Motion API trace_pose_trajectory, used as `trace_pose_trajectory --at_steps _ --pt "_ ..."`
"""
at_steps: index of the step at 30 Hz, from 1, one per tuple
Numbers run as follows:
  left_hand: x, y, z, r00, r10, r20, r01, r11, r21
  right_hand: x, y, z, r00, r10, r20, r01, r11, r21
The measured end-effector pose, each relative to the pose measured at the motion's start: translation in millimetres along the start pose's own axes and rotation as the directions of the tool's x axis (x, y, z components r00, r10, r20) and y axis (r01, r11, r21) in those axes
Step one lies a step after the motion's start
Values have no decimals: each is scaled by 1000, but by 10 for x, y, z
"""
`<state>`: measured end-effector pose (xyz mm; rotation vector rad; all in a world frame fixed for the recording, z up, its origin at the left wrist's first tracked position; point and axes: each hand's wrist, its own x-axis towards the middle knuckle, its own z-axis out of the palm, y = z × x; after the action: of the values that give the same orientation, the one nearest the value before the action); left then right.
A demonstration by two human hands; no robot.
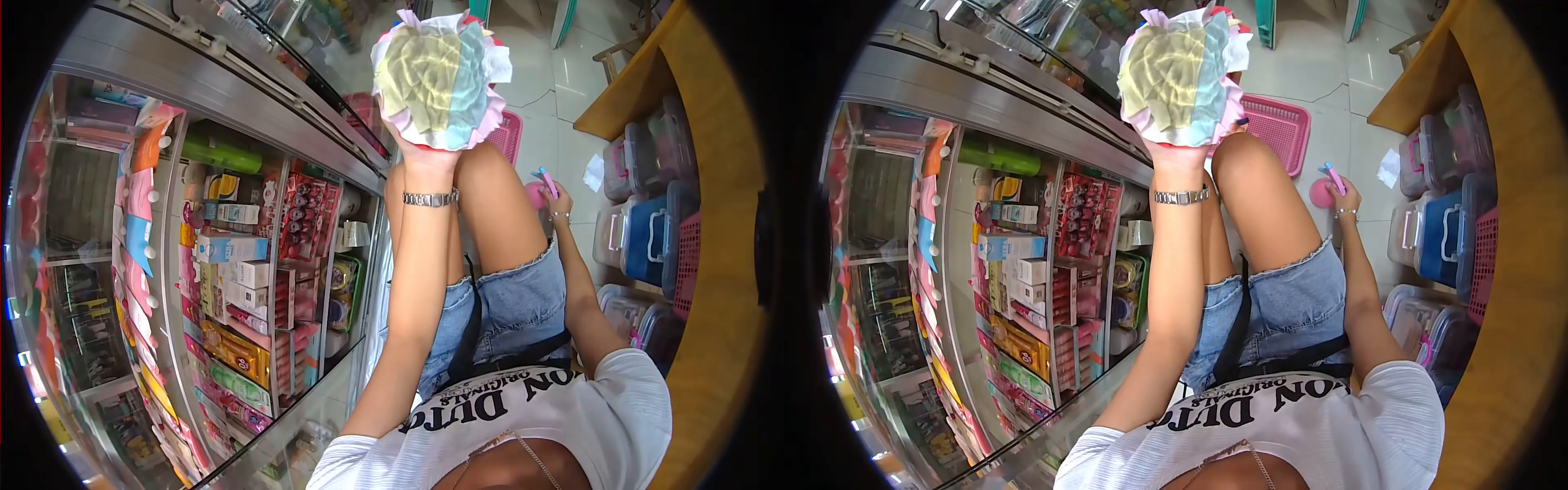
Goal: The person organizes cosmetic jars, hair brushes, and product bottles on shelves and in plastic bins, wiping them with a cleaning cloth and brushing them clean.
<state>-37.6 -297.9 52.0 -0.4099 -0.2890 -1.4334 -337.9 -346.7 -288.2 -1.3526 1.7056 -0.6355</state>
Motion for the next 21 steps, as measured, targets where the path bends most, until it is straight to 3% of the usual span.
trace_pose_trajectory --at_steps 1,4,5,8,9,11,13,14,15,16,17,19,21 --pt "4 -4 6 1000 3 3 -3 1000 -1 -26 -1 9 1000 -3 0 3 1000 -2" --pt "22 -8 20 991 117 -65 -92 947 308 -173 237 78 893 -422 -159 376 892 -252" --pt "33 7 23 991 122 -56 -99 946 307 -218 261 88 889 -430 -158 384 887 -254" --pt "76 73 8 993 -69 92 56 990 131 -331 335 126 871 -432 -235 399 900 -177" --pt "72 90 -29 991 -70 115 56 991 124 -333 355 116 862 -442 -246 407 895 -182" --pt "52 126 -120 993 -37 -116 -1 951 -308 -186 601 94 855 -471 -217 450 882 -139" --pt "51 133 -43 998 -15 -68 28 979 202 -233 469 46 870 -435 -233 392 896 -209" --pt "64 149 -98 985 15 -174 23 977 211 -233 440 36 838 -485 -251 431 870 -241" --pt "87 147 -103 958 47 -281 17 975 221 -264 429 28 886 -414 -210 360 898 -253" --pt "76 123 -116 971 47 -236 7 975 221 -286 421 36 891 -418 -175 359 887 -289" --pt "60 75 -96 966 130 -223 -81 973 215 -213 586 146 857 -438 -272 396 897 -196" --pt "51 19 -48 957 224 -184 -187 961 202 -51 864 401 917 -177 -356 276 928 249" --pt "5 -4 -7 951 265 -162 -223 946 235 -102 745 449 904 -188 -383 307 910 278"
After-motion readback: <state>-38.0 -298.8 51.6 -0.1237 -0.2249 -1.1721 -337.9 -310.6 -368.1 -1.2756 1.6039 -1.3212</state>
